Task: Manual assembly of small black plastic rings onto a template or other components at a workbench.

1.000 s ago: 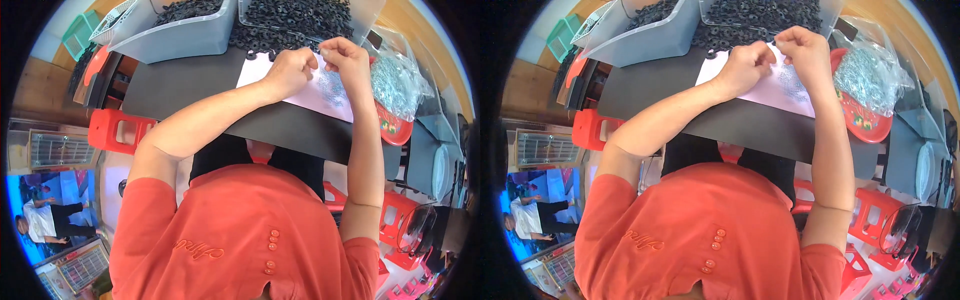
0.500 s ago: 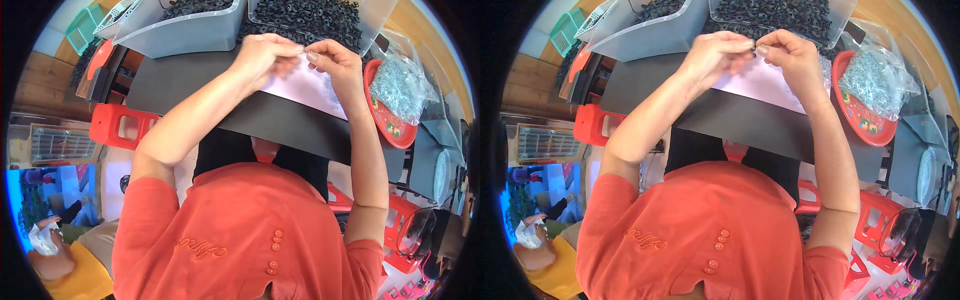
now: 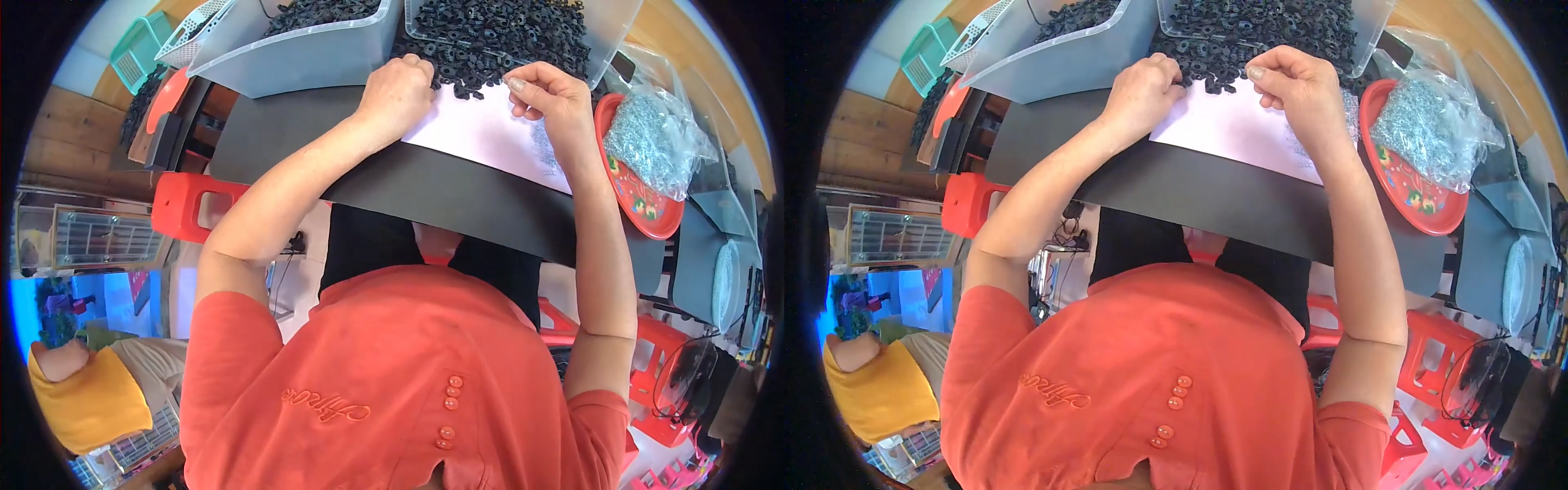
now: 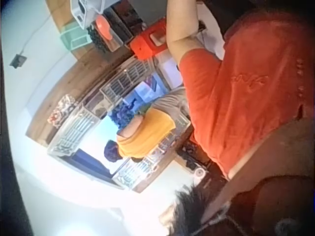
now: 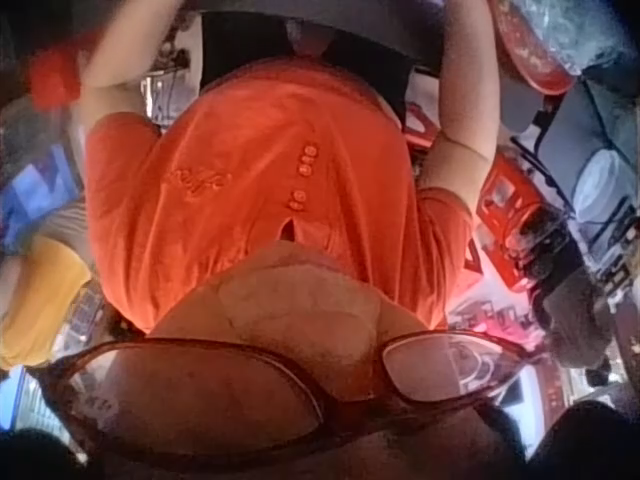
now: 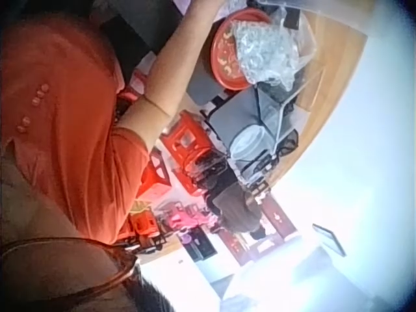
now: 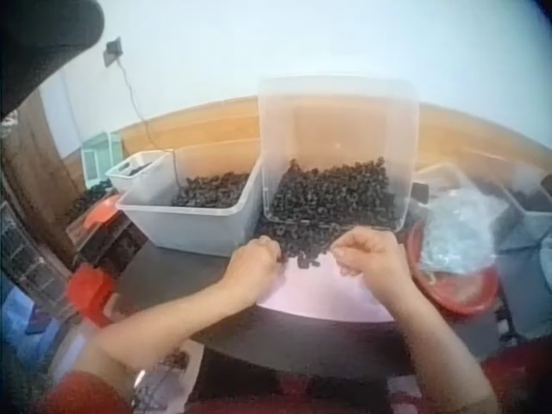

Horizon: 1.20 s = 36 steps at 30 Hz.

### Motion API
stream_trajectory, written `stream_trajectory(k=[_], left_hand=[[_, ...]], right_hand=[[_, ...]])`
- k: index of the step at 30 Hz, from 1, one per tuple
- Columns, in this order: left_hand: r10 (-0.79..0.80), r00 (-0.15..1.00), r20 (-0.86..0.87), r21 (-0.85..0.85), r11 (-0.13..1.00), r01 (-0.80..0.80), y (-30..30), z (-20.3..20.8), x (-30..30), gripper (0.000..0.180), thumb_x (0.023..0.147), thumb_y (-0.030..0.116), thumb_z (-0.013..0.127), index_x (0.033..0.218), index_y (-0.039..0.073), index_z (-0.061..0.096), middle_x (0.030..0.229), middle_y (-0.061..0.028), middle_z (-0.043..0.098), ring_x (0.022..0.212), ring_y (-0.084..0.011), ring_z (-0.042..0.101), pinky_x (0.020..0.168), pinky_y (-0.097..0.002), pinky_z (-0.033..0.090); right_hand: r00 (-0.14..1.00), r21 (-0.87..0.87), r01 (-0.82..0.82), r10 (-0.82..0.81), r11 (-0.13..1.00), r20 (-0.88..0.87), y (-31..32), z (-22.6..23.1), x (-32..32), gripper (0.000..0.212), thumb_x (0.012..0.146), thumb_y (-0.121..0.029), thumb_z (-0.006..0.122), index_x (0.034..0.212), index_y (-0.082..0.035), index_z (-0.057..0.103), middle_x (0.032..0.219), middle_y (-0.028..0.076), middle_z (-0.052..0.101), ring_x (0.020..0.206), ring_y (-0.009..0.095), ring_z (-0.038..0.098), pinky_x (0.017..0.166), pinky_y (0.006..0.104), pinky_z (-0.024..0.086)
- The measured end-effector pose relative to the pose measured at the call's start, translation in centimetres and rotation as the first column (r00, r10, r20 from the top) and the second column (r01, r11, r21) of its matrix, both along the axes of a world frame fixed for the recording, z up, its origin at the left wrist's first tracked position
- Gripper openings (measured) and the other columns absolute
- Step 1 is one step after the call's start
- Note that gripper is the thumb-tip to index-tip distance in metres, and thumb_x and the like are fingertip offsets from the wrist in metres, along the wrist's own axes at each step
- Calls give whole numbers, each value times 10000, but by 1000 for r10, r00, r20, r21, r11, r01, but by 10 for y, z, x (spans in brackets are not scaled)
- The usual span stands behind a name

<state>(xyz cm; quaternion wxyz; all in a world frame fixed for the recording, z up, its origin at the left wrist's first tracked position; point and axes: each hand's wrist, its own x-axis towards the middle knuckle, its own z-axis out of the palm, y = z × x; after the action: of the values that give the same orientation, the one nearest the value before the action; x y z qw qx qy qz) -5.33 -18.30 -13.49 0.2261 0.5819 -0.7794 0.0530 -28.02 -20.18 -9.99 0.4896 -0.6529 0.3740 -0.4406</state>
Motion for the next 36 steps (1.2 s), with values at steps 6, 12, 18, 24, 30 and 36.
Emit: stream_trajectory(k=[6, 12, 18, 24, 30, 36], left_hand=[[-110, 980, 165, -94, 987, 127, -1, -3, -1, 170, 788, 134, 639, 851, -24, 626, 858, -155, 599, 818, -322, 608, 723, -414, 507], [-30, 796, -604, 260, 937, 233, 14, 24, -18, 178, 844, 130, 619, 919, -31, 631, 795, -110, 636, 638, -203, 584, 584, -324, 475], [293, 234, -927, 375, 728, 573, 17, 26, -39, 160, 885, 105, 617, 971, -29, 615, 773, -74, 627, 573, -97, 542, 450, -213, 391], [267, 171, -949, 315, 735, 601, 10, 27, -49, 141, 869, 77, 630, 955, -34, 613, 796, -90, 634, 594, -114, 569, 464, -227, 421], [224, 241, -944, 325, 756, 568, 6, 34, -54, 129, 859, 71, 636, 927, -34, 607, 783, -106, 640, 599, -121, 580, 459, -236, 428], [367, 16, -930, 282, 685, 671, 4, 33, -55, 120, 816, 54, 657, 901, -9, 600, 770, -101, 634, 588, -123, 568, 447, -242, 394]], right_hand=[[999, 9, -18, 19, 1000, -46, 0, 0, 1, 88, 832, -77, 629, 860, -3, 667, 672, -6, 584, 589, 51, 505, 544, 190, 400], [999, -13, -26, 26, 1000, -38, -1, -4, 1, 96, 827, -87, 626, 859, -7, 667, 697, -6, 598, 605, 57, 510, 571, 204, 430], [996, -79, -48, 42, 996, -73, -4, -11, 3, 98, 801, -75, 619, 805, 17, 651, 665, 10, 599, 600, 64, 503, 554, 221, 416], [992, -152, -15, -5, 988, -129, -6, -3, -7, 99, 806, -77, 612, 820, 9, 658, 678, 1, 598, 609, 56, 502, 556, 217, 414], [994, -243, 79, -96, 967, -59, -5, 3, -10, 105, 817, -82, 632, 876, -3, 667, 699, 0, 608, 638, 56, 520, 574, 213, 422], [990, -503, 49, -108, 863, -89, 1, 3, -2, 100, 819, -64, 644, 894, 1, 661, 744, 49, 645, 674, 93, 572, 608, 236, 458]])
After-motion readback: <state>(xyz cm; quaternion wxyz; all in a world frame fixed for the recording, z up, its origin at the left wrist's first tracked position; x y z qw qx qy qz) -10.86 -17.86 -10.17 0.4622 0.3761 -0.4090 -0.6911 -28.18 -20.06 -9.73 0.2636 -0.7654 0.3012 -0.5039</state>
